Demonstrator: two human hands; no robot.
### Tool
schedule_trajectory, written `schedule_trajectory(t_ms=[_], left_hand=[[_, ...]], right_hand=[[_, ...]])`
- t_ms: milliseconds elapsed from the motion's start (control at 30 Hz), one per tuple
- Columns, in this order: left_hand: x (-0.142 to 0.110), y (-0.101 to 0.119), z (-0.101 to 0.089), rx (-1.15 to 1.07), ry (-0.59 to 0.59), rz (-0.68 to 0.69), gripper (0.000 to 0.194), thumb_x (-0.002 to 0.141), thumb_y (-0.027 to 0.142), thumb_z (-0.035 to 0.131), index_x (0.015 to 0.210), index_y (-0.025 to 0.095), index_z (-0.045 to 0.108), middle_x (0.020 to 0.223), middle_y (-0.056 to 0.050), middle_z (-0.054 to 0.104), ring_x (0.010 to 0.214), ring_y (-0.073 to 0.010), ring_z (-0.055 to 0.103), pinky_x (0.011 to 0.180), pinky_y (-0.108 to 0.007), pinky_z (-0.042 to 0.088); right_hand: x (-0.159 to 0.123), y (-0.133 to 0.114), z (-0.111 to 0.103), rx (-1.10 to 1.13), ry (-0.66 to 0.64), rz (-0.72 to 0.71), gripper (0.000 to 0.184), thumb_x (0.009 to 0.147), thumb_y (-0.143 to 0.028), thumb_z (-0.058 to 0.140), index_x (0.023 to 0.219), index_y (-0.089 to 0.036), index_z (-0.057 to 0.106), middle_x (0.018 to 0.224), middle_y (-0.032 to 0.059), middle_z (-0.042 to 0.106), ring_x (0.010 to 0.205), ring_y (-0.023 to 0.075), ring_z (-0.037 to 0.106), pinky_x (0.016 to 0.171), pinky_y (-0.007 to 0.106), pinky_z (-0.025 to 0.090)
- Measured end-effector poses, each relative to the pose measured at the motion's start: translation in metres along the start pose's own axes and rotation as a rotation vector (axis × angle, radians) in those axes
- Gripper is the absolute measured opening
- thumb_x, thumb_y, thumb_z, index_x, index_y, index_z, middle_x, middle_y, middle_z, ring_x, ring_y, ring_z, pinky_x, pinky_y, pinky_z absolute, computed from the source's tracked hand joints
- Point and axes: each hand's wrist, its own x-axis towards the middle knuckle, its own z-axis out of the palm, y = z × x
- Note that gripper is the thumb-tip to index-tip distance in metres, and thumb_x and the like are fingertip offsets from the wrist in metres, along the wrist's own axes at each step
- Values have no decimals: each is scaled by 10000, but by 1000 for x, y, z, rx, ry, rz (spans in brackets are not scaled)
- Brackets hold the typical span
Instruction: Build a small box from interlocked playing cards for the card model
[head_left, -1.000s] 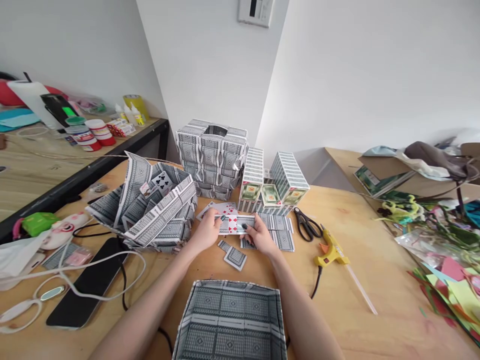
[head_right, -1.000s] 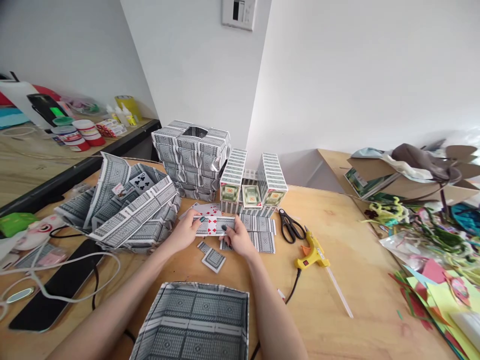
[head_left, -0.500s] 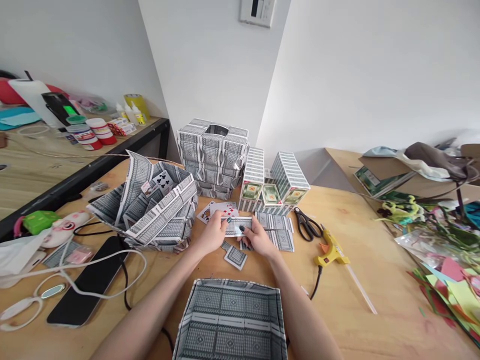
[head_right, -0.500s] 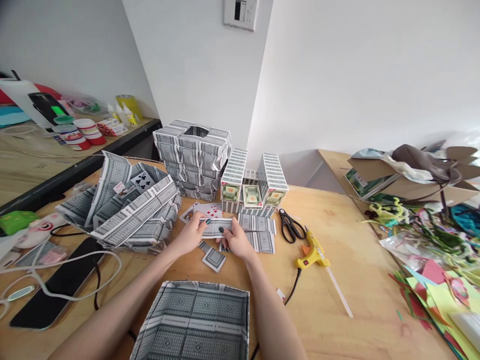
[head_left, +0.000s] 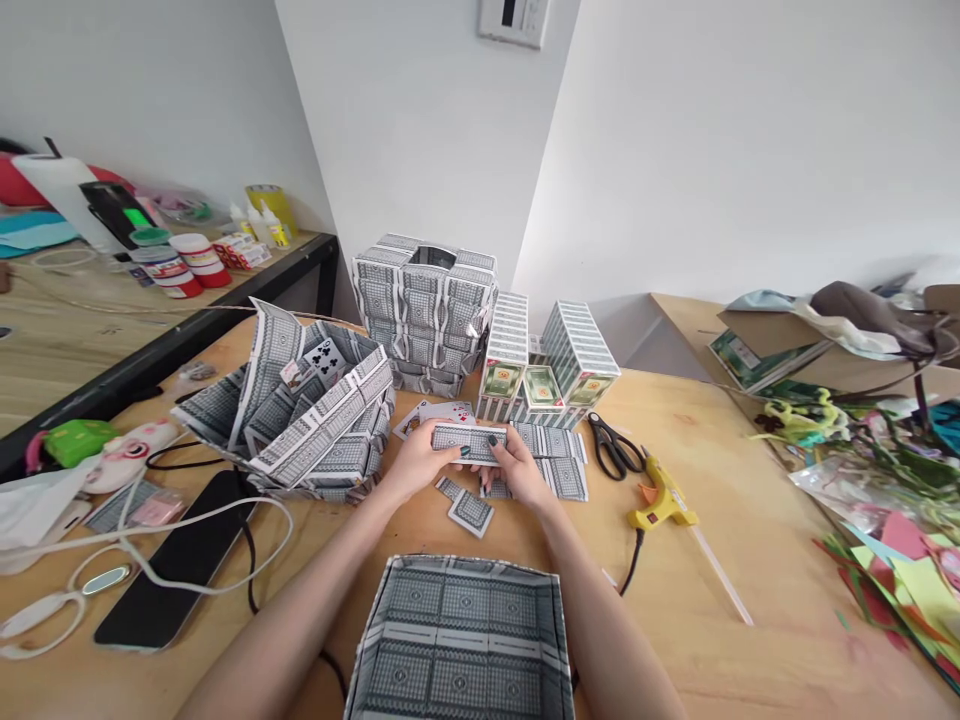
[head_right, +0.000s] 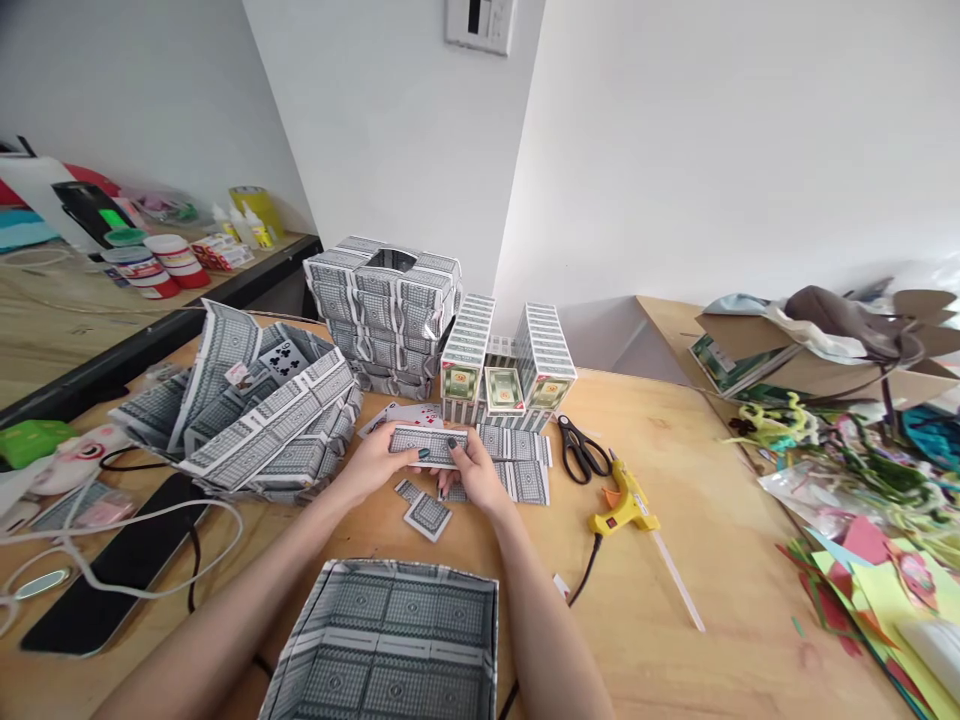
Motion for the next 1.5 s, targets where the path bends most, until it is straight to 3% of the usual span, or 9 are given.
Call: schedule_trajectory(t_ms=[133,333,733,933,1133,1300,1500], left_hand=[[-3,5,4,-108,15,-71,310,660,113,600,940,162,476,951,-49,564,752,-168,608,564,-320,567],[-3,3,7,-130,31,-46,334,646,114,600,938,185,455,910,-22,549,683,-147,606,520,-308,564],[-4,-6,10,61,42,83,251,729,117,508,911,205,358,713,28,563,509,-109,577,478,-226,490],[-6,-6,12,7,-28,40,174,786,200,476,866,221,323,445,97,469,320,-117,480,317,-184,338],[-1,-7,2,-43,-150,67,159,830,348,428,870,220,343,458,67,521,366,-144,522,363,-222,378],[1,-12,-3,61,-90,99,125,837,337,416,863,220,380,414,77,479,329,-126,459,342,-204,328],[-3,-11,3,31,-48,135,139,813,338,465,796,214,405,421,74,476,337,-121,489,330,-188,317]], right_hand=[[0,0,-2,-26,10,15,299,786,-484,516,885,-236,384,558,-64,570,315,82,445,287,181,337],[0,0,-2,-52,1,10,283,804,-475,493,886,-225,388,537,-70,556,293,59,387,268,154,255],[-3,3,3,-253,84,-41,260,845,-495,431,842,-254,335,543,-68,537,326,71,403,288,177,296],[-1,-2,4,-267,83,-70,238,854,-471,431,833,-247,352,479,-77,516,313,63,345,309,169,261],[0,-4,2,-243,103,-42,283,828,-499,441,885,-230,378,493,-78,540,281,56,347,277,161,249],[-3,-5,2,-214,32,-45,310,799,-429,517,966,-217,365,566,-69,590,336,56,416,321,154,336],[-1,-4,0,-198,51,-65,269,789,-411,524,904,-207,390,506,-78,562,301,49,367,287,148,288]])
